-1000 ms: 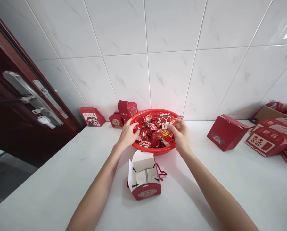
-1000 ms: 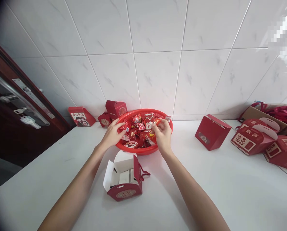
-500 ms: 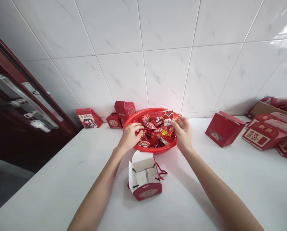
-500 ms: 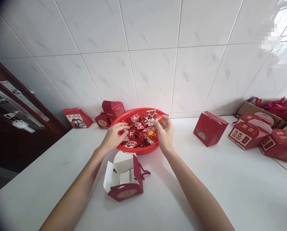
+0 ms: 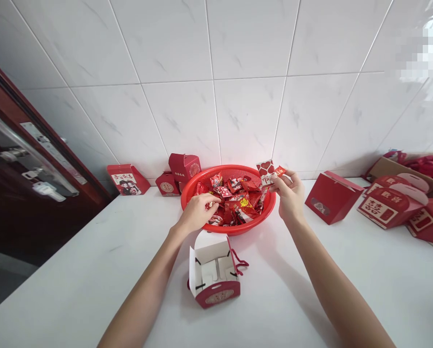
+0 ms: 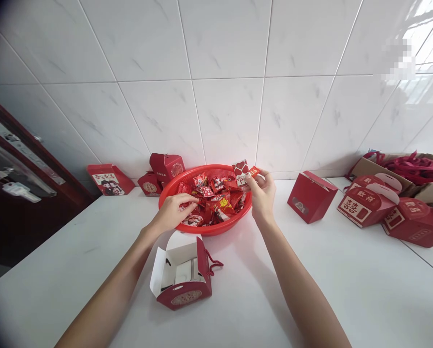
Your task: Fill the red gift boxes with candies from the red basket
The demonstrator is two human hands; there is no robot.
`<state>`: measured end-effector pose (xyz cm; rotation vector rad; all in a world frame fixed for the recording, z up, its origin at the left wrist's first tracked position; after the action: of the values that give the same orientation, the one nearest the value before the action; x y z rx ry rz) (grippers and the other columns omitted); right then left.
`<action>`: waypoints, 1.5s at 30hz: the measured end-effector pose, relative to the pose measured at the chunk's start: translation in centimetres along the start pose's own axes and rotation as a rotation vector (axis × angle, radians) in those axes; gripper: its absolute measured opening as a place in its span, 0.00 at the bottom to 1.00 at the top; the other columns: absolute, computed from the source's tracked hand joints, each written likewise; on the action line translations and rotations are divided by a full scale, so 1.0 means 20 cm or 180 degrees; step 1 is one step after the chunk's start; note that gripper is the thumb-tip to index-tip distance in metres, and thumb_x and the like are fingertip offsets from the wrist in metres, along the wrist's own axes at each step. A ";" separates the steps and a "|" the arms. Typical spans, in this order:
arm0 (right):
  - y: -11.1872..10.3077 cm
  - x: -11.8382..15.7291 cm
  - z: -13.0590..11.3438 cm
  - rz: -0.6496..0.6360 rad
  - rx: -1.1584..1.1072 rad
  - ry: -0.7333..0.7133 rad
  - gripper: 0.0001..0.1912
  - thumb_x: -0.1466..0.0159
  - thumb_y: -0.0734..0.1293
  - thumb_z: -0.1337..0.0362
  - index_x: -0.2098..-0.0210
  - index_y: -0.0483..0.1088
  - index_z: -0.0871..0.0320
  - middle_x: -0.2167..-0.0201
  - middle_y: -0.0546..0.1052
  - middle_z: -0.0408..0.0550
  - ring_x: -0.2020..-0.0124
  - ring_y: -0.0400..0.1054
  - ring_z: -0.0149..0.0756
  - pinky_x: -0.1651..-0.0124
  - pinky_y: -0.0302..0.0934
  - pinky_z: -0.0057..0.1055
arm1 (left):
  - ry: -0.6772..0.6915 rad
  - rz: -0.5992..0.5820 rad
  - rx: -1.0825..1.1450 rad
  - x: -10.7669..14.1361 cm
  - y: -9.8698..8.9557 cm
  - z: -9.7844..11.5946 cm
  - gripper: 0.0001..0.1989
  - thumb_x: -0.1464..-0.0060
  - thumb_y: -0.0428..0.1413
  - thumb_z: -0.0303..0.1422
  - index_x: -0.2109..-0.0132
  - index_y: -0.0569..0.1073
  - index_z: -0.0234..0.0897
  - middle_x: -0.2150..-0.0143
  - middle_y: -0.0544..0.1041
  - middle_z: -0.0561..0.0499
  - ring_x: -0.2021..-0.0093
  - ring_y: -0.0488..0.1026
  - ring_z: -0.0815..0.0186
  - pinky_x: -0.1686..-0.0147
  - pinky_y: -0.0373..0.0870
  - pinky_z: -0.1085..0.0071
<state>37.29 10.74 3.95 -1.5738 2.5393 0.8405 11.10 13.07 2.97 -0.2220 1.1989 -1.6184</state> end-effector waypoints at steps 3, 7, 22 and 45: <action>0.00 0.00 -0.02 0.0002 0.0014 -0.0034 0.20 0.51 0.77 0.58 0.64 0.68 0.54 0.71 0.79 0.41 0.77 0.68 0.29 0.72 0.65 0.30 | -0.0058 -0.0088 -0.0043 0.00 0.01 0.00 0.15 0.39 0.52 0.35 0.57 0.83 0.38 0.55 0.85 0.45 0.54 0.81 0.55 0.50 0.76 0.59; 0.02 0.01 -0.02 -0.0126 0.0102 -0.0032 0.21 0.51 0.78 0.57 0.63 0.69 0.54 0.70 0.81 0.42 0.75 0.71 0.31 0.71 0.66 0.30 | -0.0177 -0.0176 -0.0083 0.00 0.02 0.00 0.15 0.39 0.51 0.35 0.57 0.83 0.39 0.55 0.85 0.46 0.53 0.81 0.55 0.49 0.75 0.60; 0.11 0.06 0.07 -0.0768 0.1033 -0.0009 0.18 0.44 0.75 0.55 0.58 0.69 0.53 0.71 0.81 0.43 0.70 0.75 0.39 0.66 0.68 0.36 | -0.0291 -0.0426 0.0093 0.01 0.06 -0.01 0.16 0.38 0.51 0.36 0.51 0.82 0.40 0.52 0.85 0.46 0.53 0.82 0.54 0.51 0.77 0.58; 0.46 0.35 0.21 -0.2425 0.1940 0.0210 0.11 0.43 0.69 0.69 0.63 0.66 0.51 0.64 0.82 0.43 0.68 0.79 0.41 0.66 0.70 0.36 | -0.0196 -0.0694 0.1001 0.03 0.10 0.12 0.12 0.41 0.60 0.39 0.55 0.81 0.39 0.62 0.83 0.49 0.63 0.78 0.60 0.61 0.76 0.67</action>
<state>25.21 10.09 2.12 -2.0542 1.6890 -0.0645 13.65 11.37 2.26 -0.2046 0.8812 -1.9502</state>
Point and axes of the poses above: each hand's wrist, its own x-axis away from the middle knuckle, its own y-axis out of the palm, z = x × y, the point moved 10 cm from there along -x, towards the middle knuckle
